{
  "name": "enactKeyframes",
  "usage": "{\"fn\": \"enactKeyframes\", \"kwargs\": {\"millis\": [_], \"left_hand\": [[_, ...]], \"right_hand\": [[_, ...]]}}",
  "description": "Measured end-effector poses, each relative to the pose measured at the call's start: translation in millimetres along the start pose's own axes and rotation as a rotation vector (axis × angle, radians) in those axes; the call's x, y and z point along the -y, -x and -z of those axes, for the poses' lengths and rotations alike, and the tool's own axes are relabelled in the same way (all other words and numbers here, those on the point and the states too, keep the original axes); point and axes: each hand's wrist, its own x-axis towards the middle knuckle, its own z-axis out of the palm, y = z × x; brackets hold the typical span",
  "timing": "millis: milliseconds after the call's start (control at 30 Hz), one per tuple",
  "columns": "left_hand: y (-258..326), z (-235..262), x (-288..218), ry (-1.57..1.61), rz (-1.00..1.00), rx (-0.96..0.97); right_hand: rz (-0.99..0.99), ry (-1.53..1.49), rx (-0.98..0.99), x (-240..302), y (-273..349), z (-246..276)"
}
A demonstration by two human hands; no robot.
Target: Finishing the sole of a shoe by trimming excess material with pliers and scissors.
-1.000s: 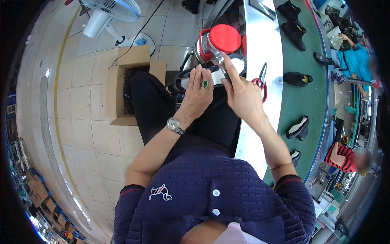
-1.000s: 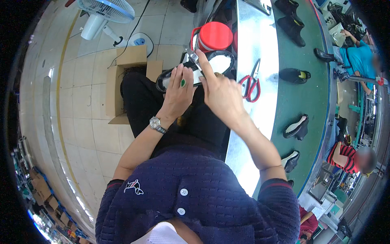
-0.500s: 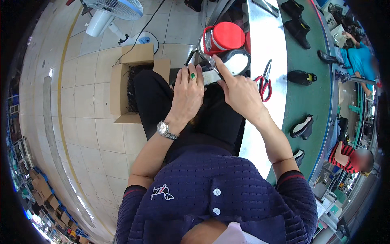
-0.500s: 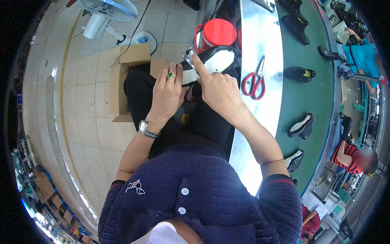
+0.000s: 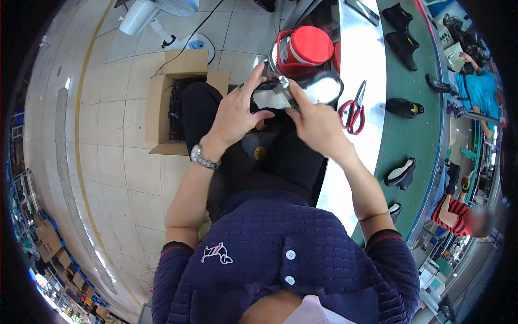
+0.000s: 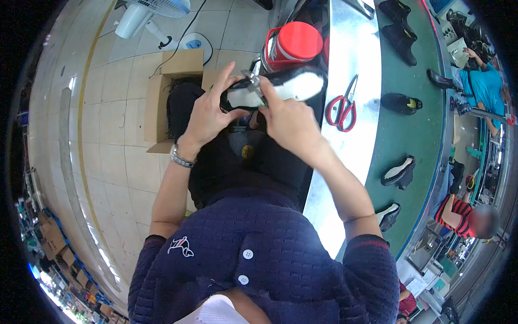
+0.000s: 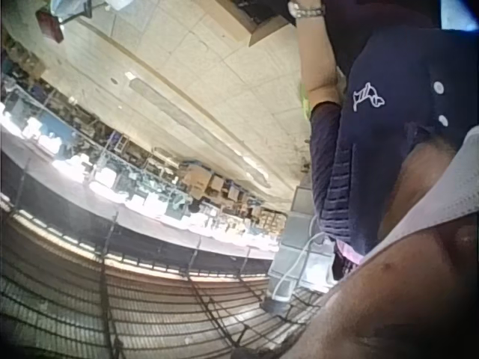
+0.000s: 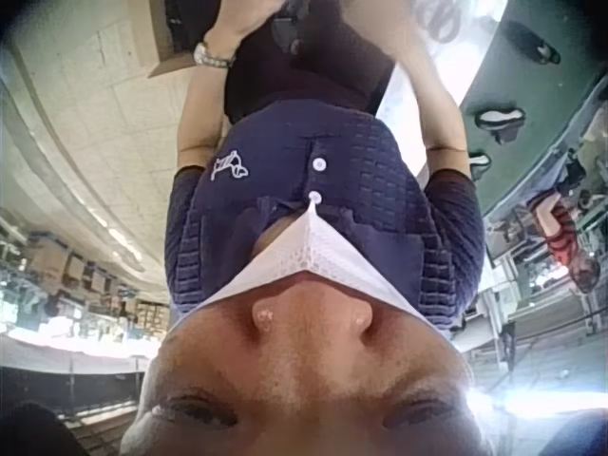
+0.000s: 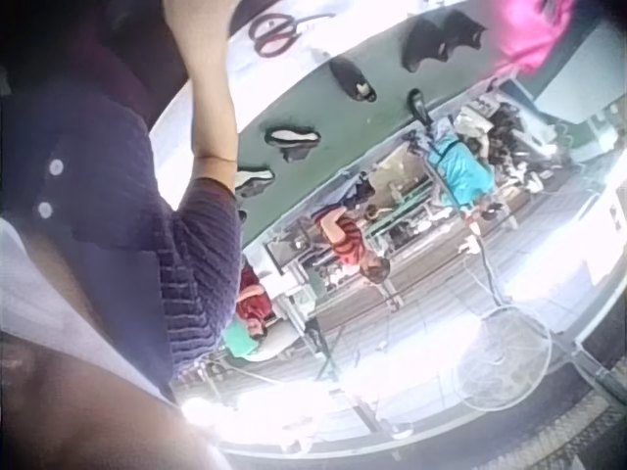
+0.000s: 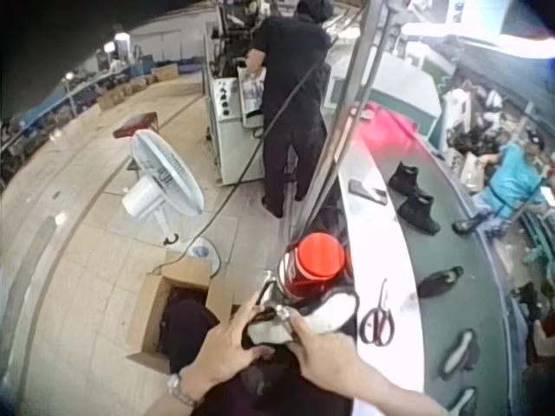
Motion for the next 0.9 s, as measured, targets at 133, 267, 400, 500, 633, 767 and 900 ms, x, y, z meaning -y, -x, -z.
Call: {"fn": "enactKeyframes", "kwargs": {"millis": [133, 267, 400, 500, 633, 767, 900], "left_hand": [[7.1, 24.5, 7.7, 0.003, -0.041, 0.109], [51.5, 19.0, -0.9, 0.128, 0.125, 0.039], [101.1, 11.7, -7.2, 0.338, 0.447, -0.041], [110.8, 23.2, 2.8, 0.138, 0.397, -0.326], [119.2, 27.6, 9.9, 0.093, 0.442, -0.306], [125.9, 13.4, 1.9, 0.068, 0.359, -0.237], [131.4, -0.3, -6.1, -0.194, 0.235, -0.224]], "right_hand": [[0.063, -0.023, -0.162, -16.3, 7.2, 25.1], [0.053, -0.087, -0.053, -30.7, 36.1, 8.8], [-0.234, -0.577, 0.443, 13.0, 63.5, 10.2], [0.027, -0.489, 0.384, 31.6, 58.3, 1.1], [0.14, -0.338, 0.551, 59.2, 27.2, 13.9], [0.237, 0.026, 0.66, 76.3, 16.3, 22.9], [0.336, 0.357, 0.688, 92.0, 13.1, 24.6]]}}
